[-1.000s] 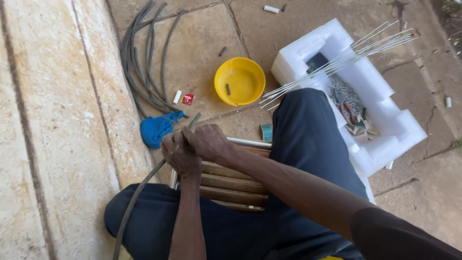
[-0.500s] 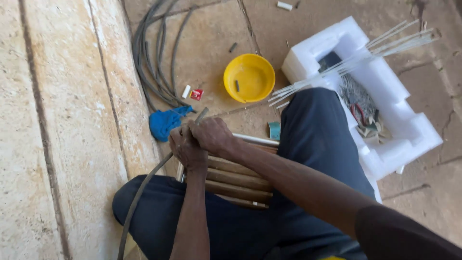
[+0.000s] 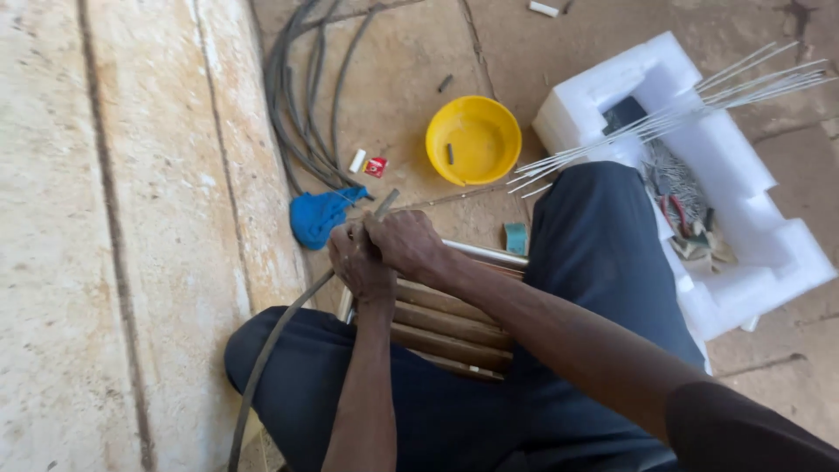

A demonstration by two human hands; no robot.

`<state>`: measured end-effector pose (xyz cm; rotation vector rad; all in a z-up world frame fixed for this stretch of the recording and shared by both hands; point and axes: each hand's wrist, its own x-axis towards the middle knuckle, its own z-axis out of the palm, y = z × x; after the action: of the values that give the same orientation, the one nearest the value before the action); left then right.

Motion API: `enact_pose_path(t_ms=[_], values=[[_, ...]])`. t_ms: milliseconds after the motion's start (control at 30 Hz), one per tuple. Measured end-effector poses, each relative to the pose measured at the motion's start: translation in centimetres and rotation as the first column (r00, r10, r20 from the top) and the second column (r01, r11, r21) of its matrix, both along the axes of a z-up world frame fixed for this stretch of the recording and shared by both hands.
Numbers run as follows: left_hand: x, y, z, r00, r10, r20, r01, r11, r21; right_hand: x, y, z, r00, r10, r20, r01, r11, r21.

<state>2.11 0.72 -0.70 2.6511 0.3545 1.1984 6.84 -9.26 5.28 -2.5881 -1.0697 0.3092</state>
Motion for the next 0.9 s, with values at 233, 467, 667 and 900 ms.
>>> enact_pose_path(t_ms=[233,467,667,900], values=[[-1.0,0.2,0.2,0.997,-0.04,-0.06,0.034,0.993,-0.11,-4.5,-4.9,8.0,0.972,-0.111,-0.208,0.082,0.987,-0.141],[-1.4,-0.5,2.1,0.994,-0.01,-0.106,0.0,0.995,-0.1,-2.1,-1.9,2.5,0.998,0.016,-0.062,-0.012,0.998,0.06],[-1.5,-1.1,3.9,0.988,-0.07,-0.14,0.051,0.989,-0.137,-1.2,-1.2,3.3,0.997,-0.007,0.077,0.01,0.999,-0.035],[-1.5,-0.5,1.7,0.988,-0.038,-0.148,0.017,0.99,-0.139,-3.4,-4.8,4.2,0.998,-0.022,-0.054,0.014,0.988,-0.156]])
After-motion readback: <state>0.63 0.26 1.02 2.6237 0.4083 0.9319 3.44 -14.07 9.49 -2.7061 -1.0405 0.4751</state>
